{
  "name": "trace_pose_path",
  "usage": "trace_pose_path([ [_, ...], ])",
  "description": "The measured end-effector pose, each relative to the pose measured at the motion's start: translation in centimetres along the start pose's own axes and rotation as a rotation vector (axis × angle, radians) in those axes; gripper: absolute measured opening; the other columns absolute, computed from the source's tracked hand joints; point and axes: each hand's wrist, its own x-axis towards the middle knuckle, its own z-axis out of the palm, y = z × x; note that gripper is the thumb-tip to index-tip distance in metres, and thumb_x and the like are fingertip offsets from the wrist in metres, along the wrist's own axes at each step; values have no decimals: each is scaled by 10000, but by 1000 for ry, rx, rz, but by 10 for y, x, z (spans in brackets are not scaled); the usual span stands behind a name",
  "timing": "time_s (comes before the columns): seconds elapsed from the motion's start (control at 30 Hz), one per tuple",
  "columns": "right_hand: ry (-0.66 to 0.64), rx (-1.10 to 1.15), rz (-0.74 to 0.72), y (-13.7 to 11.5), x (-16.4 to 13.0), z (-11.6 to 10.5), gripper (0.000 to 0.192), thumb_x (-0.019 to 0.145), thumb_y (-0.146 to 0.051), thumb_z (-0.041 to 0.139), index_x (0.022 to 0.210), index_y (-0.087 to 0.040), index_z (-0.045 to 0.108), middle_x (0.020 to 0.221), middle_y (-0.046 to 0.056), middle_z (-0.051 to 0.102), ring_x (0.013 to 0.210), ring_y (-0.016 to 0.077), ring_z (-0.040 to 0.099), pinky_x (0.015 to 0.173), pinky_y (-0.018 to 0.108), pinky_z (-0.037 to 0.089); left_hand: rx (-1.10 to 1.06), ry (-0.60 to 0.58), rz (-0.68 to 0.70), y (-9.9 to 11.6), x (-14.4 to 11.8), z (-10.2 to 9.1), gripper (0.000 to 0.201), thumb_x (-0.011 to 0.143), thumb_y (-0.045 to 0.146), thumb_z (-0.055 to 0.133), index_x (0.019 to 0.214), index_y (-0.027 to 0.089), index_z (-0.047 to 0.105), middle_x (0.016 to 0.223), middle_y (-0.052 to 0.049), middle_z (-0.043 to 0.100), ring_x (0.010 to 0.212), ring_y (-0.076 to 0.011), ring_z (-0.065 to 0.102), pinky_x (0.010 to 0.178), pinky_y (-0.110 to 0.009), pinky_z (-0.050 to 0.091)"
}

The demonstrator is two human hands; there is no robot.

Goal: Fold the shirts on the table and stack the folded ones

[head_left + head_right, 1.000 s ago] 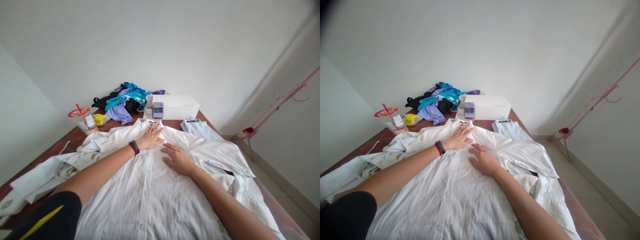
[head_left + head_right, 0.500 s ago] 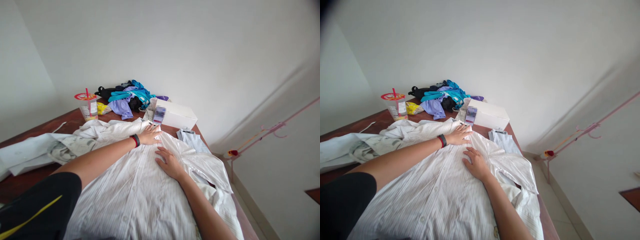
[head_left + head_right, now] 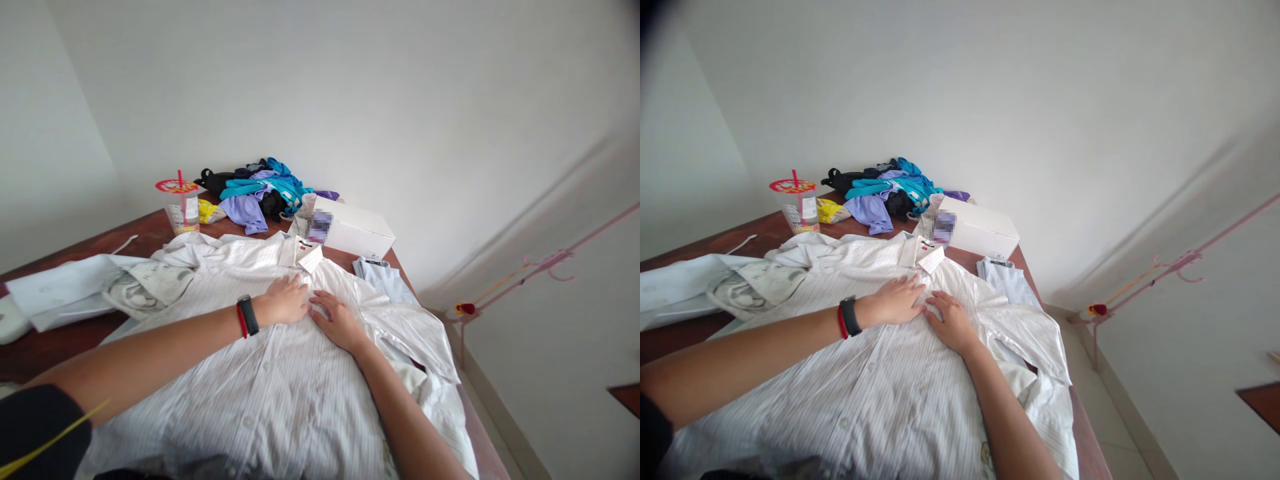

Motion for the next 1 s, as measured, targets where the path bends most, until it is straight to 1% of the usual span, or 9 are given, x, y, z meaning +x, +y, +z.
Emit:
trace_pose_path([
  [0.17, -4, 21, 16, -2, 0, -2, 358, 992, -381, 594, 1283, -208, 709, 1476, 129, 614, 1385, 259, 568, 1187, 459, 430, -16, 116, 26, -10, -15, 20, 605, 1015, 514, 526, 1529, 197, 499, 1637, -234, 348, 1488, -471, 345, 1158, -630, 332],
  [0.23, -10, 25, 18, -2, 0, -2, 365, 994, -385, 586, 1289, -209, 708, 1481, 129, 609, 1390, 262, 564, 1188, 462, 430, -18, 131, 29, -11, -16, 23, 606, 1018, 523, 527, 1533, 206, 486, 1638, -224, 345, 1495, -461, 337, 1175, -625, 311],
  [0.53, -37, 43, 20, 6, -2, -1, 396, 990, -411, 583, 1323, -227, 691, 1501, 107, 597, 1427, 270, 524, 1192, 481, 420, -37, 130, 21, -9, -15, 25, 591, 1014, 516, 538, 1519, 210, 499, 1649, -218, 323, 1502, -470, 323, 1187, -643, 290],
  [0.6, -29, 70, 38, 7, -1, -1, 389, 976, -407, 596, 1316, -247, 695, 1504, 89, 598, 1404, 271, 546, 1164, 474, 449, -54, 140, 27, -9, -16, 24, 591, 1008, 522, 544, 1507, 208, 508, 1647, -225, 325, 1497, -473, 326, 1177, -662, 295],
  [0.67, -16, 110, 77, 5, 2, -4, 393, 975, -409, 581, 1313, -244, 694, 1460, 87, 636, 1311, 265, 619, 1092, 451, 510, -67, 151, 32, -9, -16, 23, 591, 1003, 528, 552, 1498, 208, 516, 1641, -224, 338, 1494, -470, 334, 1175, -666, 297],
  [0.73, -39, 117, 119, 1, 4, -15, 404, 978, -419, 564, 1310, -229, 695, 1360, 92, 701, 1165, 256, 692, 1010, 439, 558, -80, 153, 30, -9, -16, 23, 596, 1001, 529, 551, 1494, 196, 522, 1636, -225, 349, 1493, -470, 338, 1181, -656, 290],
  [0.8, -114, 82, 144, -5, 2, -33, 416, 975, -443, 572, 1304, -224, 701, 1303, 92, 731, 1116, 261, 707, 999, 453, 560, -102, 148, 23, -10, -16, 24, 610, 1005, 540, 533, 1500, 184, 518, 1636, -227, 348, 1495, -476, 333, 1188, -649, 275],
  [0.9, -213, 66, 194, -12, -14, -69, 449, 961, -506, 607, 1297, -226, 711, 1389, 106, 685, 1233, 286, 662, 1068, 478, 522, -146, 142, 18, -12, -14, 28, 632, 1007, 564, 504, 1507, 179, 514, 1648, -223, 333, 1507, -482, 305, 1195, -650, 244],
  [1.0, -160, 171, 310, -14, -47, -101, 499, 922, -575, 655, 1277, -230, 716, 1379, 122, 689, 1256, 295, 655, 1101, 488, 500, -182, 147, 14, -13, -12, 31, 633, 995, 553, 513, 1500, 172, 525, 1650, -221, 334, 1510, -481, 297, 1203, -645, 221],
])
